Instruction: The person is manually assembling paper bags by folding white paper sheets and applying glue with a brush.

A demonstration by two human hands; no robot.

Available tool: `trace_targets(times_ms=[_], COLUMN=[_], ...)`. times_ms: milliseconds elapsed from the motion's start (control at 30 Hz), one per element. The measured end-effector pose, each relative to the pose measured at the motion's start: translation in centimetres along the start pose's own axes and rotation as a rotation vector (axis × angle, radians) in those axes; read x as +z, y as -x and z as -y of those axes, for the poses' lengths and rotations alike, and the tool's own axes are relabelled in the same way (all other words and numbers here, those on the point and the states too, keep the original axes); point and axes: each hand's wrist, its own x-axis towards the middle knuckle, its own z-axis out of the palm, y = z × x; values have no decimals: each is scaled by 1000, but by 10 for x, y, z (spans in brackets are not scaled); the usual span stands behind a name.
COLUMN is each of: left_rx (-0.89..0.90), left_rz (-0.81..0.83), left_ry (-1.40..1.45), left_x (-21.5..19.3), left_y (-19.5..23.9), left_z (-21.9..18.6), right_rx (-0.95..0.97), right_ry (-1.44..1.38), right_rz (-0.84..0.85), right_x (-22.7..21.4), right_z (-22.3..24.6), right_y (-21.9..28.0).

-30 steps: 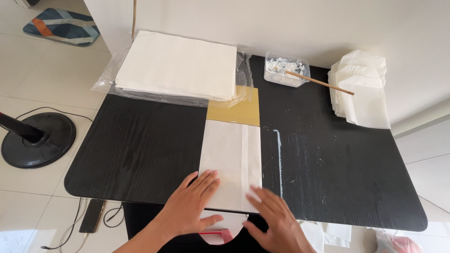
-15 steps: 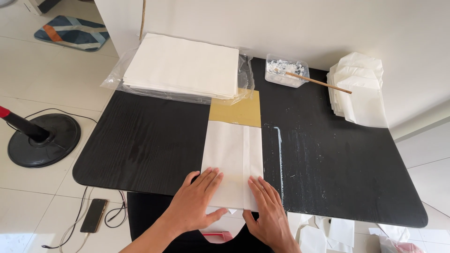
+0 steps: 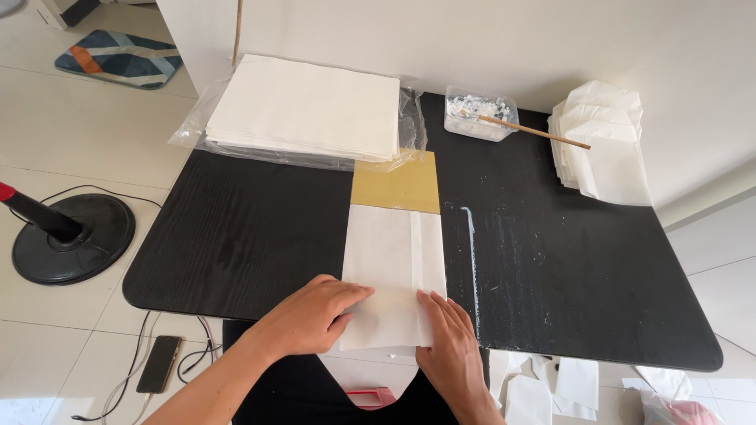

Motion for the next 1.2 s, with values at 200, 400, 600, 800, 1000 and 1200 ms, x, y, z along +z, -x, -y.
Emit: trace_targets(times_ms=[200,400,600,800,1000,1200], left_rx=[-102,-74,-294,-302,-78,-135], left_rz=[25,-120,-167,-337,-213,-109], left_ry=[67,135,333,364,242,301], left_x=[0,9,-1,19,13,9], left_y=[-15,-29,-34,-40,-34,-28], left_z=[10,16,10,15,7,17], right_rx=[216,644,691,603,279,-215], right_ry=[-140,-222,-423,-565,-514,-24], right_rz=[86,348,536,355,267,-28], right_x=[-8,-50,-82,-58,-61,-33], right_z=[11,47,40,13,24,37], right_y=[-17,-62,-85,-71,-63,-67])
